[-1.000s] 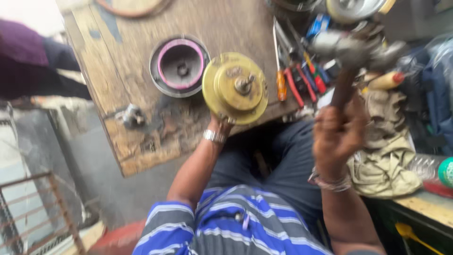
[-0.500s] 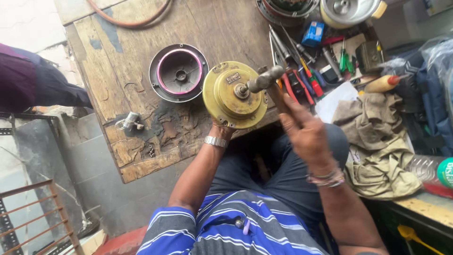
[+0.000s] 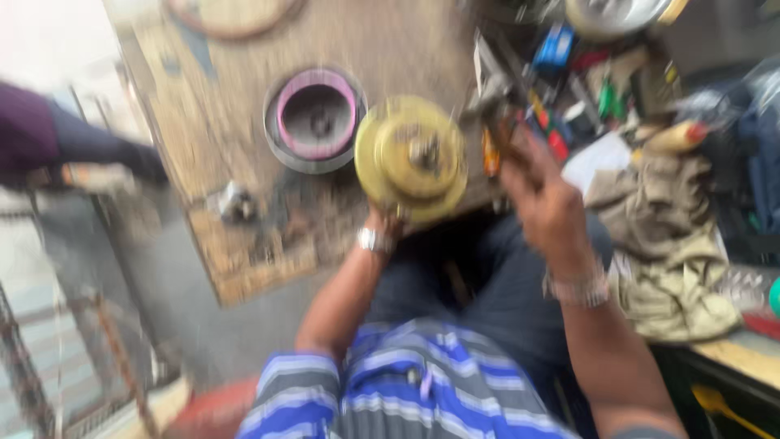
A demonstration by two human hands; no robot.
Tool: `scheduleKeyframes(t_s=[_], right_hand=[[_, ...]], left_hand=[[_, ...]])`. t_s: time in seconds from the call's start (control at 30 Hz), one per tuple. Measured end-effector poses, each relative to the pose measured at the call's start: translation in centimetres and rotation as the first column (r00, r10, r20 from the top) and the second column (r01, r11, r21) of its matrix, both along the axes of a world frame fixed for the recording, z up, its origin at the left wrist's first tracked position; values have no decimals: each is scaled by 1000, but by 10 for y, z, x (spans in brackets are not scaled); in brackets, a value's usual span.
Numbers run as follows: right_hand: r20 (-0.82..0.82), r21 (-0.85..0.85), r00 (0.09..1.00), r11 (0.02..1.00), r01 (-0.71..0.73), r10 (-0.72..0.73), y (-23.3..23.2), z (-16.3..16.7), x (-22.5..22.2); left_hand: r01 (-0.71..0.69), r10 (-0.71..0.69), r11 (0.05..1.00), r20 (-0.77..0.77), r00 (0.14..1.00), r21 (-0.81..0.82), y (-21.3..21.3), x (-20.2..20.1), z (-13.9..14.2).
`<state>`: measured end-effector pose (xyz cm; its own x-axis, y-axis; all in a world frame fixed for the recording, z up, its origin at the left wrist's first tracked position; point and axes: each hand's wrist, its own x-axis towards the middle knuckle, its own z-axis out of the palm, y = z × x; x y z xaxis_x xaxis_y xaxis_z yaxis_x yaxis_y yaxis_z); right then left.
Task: The person disassembles a yellow circular electromechanical component on a wooden workbench. They use a hammer and screwdriver to remove fasteners, separate the housing from the internal rotor, and inspect the parts. The person then reassembles the component and secures it with the hammer.
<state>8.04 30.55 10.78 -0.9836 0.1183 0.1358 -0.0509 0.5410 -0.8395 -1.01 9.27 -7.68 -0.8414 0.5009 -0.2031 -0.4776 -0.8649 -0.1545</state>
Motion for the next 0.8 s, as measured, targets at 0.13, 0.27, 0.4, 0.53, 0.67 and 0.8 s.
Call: scheduleKeyframes(t_s=[0.13,0.27,0.4,0.53,0.67,0.8], right_hand=[[-265,428,963,901,75,46,8,-22,-53],[-133,746,990,663,64,55,21,-66,-90],[-107,829,994,552,89,0,39,-103,-99],[-29,840,992,535,89,-120,38,-109,-93],[-115,715,971,696,-65,208,12,-93,-69],[-167,301,838,836,-459,520,-21,-87,-43]], left_hand=[[-23,23,999,-15,1000,-30,-10,7,-15],[-14,13,999,-15,1000,-47,-24,13,-10],[-4,2,999,-49,999,-39,-30,17,-1],[-15,14,1000,-59,998,-19,-27,22,7],[-84,86,996,-73,994,28,-22,20,17],[-154,160,985,-81,984,77,-12,7,26]])
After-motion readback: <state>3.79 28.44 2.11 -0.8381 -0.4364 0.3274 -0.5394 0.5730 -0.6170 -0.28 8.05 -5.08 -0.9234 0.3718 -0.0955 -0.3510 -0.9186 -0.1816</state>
